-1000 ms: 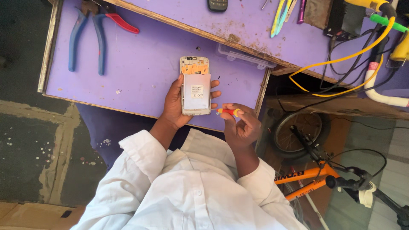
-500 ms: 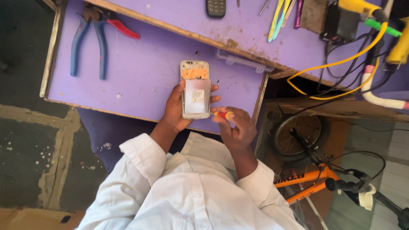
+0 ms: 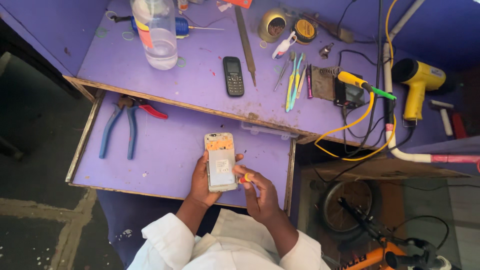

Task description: The person uses a small screwdriver to remove screws from the back of a white smartphone. They continue unscrewing multiple fasteners around the battery and frame area, then flip the phone over to show the front screen.

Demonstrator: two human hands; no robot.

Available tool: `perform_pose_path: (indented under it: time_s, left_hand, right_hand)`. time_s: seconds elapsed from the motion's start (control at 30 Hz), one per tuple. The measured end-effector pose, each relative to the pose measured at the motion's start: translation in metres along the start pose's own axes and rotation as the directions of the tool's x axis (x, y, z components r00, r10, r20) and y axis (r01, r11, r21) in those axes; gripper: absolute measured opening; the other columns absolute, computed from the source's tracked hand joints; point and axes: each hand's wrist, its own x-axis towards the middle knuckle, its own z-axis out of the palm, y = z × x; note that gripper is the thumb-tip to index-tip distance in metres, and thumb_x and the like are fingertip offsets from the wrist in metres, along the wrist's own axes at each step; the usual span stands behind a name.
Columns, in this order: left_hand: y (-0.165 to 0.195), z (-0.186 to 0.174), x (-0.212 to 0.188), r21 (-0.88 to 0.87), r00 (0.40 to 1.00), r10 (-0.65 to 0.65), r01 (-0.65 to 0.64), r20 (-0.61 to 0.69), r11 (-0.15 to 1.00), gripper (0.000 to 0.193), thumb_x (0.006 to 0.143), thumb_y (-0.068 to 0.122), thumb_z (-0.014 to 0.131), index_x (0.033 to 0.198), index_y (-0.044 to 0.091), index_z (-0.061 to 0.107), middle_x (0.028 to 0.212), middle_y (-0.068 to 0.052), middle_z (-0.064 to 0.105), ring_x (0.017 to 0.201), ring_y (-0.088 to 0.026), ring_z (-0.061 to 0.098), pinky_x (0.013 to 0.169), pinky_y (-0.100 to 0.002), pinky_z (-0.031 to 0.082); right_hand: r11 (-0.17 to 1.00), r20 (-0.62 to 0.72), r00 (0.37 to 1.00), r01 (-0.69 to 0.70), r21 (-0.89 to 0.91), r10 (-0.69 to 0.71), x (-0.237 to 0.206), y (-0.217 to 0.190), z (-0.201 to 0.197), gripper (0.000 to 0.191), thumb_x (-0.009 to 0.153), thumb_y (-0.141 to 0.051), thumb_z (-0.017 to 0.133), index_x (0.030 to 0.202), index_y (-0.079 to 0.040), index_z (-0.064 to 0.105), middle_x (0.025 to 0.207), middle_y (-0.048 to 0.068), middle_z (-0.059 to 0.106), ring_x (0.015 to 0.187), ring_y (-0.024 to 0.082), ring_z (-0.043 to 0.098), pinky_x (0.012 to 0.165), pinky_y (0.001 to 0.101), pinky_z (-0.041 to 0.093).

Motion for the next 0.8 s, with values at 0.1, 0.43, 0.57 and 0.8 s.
perform_pose_path:
  time_s: [0.1, 0.43, 0.57, 0.8]
  left_hand:
    - [0.000, -0.003, -0.003, -0.022, 1.000, -0.028, 0.029, 0.007, 0.999, 0.069, 0.101, 0.058, 0.047, 0.151, 0.010, 0.044, 0.138, -0.027, 0.059, 0.113, -0.040, 0.065, 0.088, -0.056, 0.060]
    - [0.001, -0.004, -0.007, -0.036, 0.999, -0.040, 0.039, -0.015, 0.999, 0.072, 0.099, 0.059, 0.048, 0.151, 0.009, 0.043, 0.138, -0.026, 0.059, 0.117, -0.042, 0.064, 0.090, -0.055, 0.060]
    - [0.003, -0.006, -0.009, -0.006, 0.999, -0.033, 0.033, -0.012, 0.999, 0.072, 0.099, 0.059, 0.048, 0.150, 0.009, 0.043, 0.137, -0.026, 0.059, 0.116, -0.042, 0.065, 0.087, -0.056, 0.060]
    - [0.003, -0.005, -0.008, -0.019, 0.998, -0.038, 0.037, -0.041, 0.999, 0.073, 0.099, 0.059, 0.046, 0.151, 0.009, 0.042, 0.137, -0.026, 0.059, 0.116, -0.042, 0.065, 0.090, -0.056, 0.059]
  right_hand:
    - [0.984, -0.061, 0.991, 0.110, -0.139, -0.120, -0.003, 0.001, 0.004, 0.046, 0.092, -0.013, 0.071, 0.131, -0.013, 0.046, 0.124, 0.020, 0.063, 0.119, 0.037, 0.062, 0.106, 0.0493, 0.048]
    - [0.959, -0.037, 0.977, 0.198, -0.204, -0.210, 0.000, -0.005, 0.004, 0.040, 0.091, -0.011, 0.072, 0.122, -0.013, 0.048, 0.110, 0.013, 0.070, 0.096, 0.029, 0.064, 0.095, 0.0464, 0.049]
    - [0.999, -0.183, 0.982, -0.041, -0.027, 0.035, -0.003, -0.004, 0.012, 0.034, 0.097, -0.004, 0.076, 0.120, -0.017, 0.054, 0.109, 0.011, 0.071, 0.094, 0.025, 0.070, 0.086, 0.0366, 0.057]
    - [0.996, -0.157, 0.986, 0.052, -0.076, -0.063, -0.004, -0.001, 0.009, 0.041, 0.092, -0.001, 0.077, 0.123, -0.016, 0.054, 0.114, 0.010, 0.069, 0.112, 0.024, 0.065, 0.100, 0.0410, 0.052]
